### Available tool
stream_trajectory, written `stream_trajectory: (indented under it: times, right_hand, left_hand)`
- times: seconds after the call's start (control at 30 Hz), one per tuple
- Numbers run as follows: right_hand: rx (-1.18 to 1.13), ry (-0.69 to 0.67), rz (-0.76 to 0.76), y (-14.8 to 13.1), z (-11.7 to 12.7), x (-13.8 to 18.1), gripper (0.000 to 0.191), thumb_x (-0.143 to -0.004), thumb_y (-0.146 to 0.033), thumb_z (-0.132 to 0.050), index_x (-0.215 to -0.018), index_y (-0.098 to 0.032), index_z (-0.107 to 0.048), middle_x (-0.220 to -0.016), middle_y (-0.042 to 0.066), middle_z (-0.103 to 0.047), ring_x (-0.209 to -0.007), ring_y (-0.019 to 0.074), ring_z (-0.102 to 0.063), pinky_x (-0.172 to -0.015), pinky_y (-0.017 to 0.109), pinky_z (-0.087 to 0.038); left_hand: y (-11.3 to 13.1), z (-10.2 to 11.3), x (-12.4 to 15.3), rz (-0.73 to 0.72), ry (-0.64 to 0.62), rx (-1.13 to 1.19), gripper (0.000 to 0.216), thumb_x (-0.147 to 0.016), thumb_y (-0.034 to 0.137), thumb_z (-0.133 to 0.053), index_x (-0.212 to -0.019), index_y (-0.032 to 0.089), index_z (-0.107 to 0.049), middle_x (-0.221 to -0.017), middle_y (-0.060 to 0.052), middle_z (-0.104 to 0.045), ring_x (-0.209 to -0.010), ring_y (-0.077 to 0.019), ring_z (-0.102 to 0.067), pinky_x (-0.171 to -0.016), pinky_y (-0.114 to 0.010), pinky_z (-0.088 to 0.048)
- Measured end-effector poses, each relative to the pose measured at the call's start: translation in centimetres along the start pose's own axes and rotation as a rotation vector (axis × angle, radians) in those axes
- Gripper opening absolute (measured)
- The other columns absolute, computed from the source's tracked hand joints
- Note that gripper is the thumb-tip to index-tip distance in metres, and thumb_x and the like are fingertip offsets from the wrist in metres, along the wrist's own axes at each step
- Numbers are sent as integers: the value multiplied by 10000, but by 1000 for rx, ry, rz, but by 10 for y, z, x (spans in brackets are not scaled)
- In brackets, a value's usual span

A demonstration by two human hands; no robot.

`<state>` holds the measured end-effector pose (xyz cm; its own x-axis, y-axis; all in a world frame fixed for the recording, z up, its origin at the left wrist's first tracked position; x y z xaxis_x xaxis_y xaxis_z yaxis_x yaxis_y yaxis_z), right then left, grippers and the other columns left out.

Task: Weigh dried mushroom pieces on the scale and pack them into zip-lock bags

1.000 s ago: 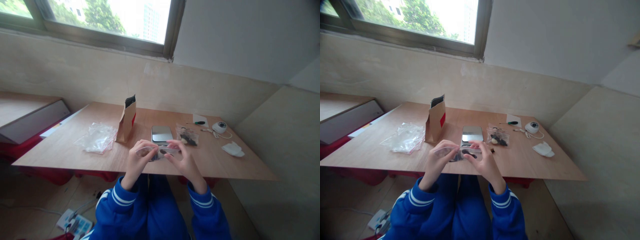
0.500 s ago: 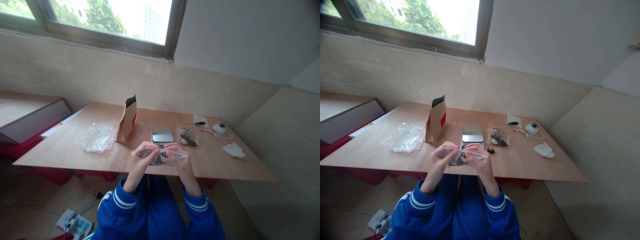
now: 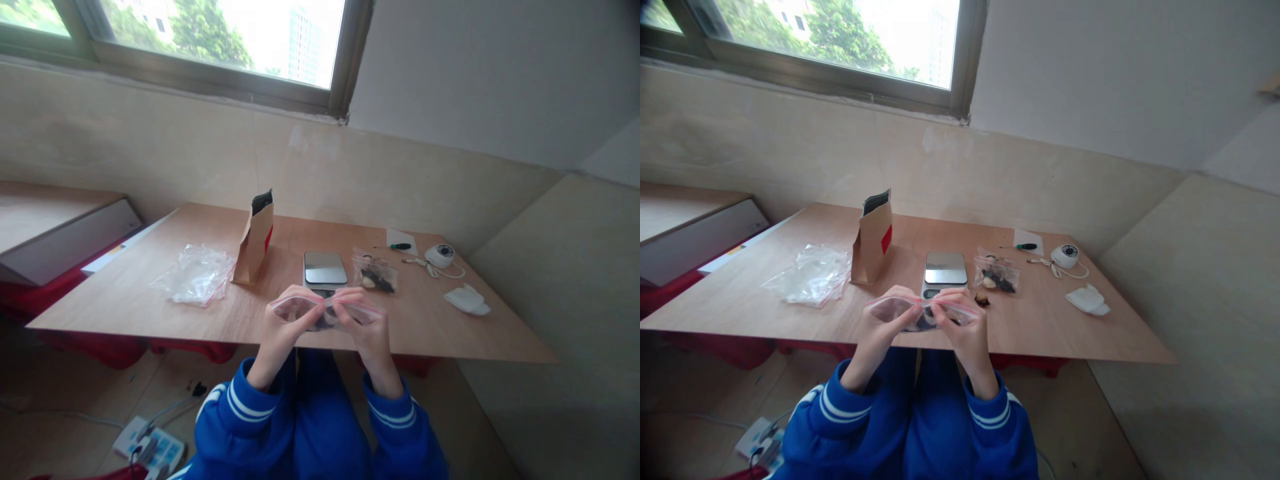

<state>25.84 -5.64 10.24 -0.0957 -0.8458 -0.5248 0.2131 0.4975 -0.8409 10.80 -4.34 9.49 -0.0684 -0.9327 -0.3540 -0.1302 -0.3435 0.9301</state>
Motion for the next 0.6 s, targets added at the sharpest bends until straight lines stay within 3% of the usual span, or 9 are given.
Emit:
stream_trajectory:
  times: [0.2,0.6]
  right_hand:
    - [-92,-105,-103,-3,-5,2,98,-815,-277,-635,-836,-212,-706,-998,54,-659,-956,212,-635,-807,340,-544]
    - [-19,-16,-94,1,-8,1,99,-785,-241,-658,-697,-202,-681,-815,48,-678,-839,202,-650,-767,328,-543]
  left_hand:
    - [2,0,2,-28,47,-27,111,-775,270,-682,-757,161,-687,-798,-34,-622,-687,-131,-597,-559,-222,-477]
    - [-6,-1,4,-157,101,-199,116,-782,270,-673,-708,181,-680,-768,-42,-657,-743,-158,-620,-637,-262,-502]
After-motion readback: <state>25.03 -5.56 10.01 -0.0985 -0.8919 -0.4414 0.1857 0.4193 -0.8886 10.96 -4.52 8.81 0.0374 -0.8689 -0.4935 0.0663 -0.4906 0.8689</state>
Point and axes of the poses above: each hand's wrist, its own x-axis away from the middle knuckle, its own z-axis out of the back of the hand, y = z × x, the point moved 3 cm from there along -x, towards the middle knuckle
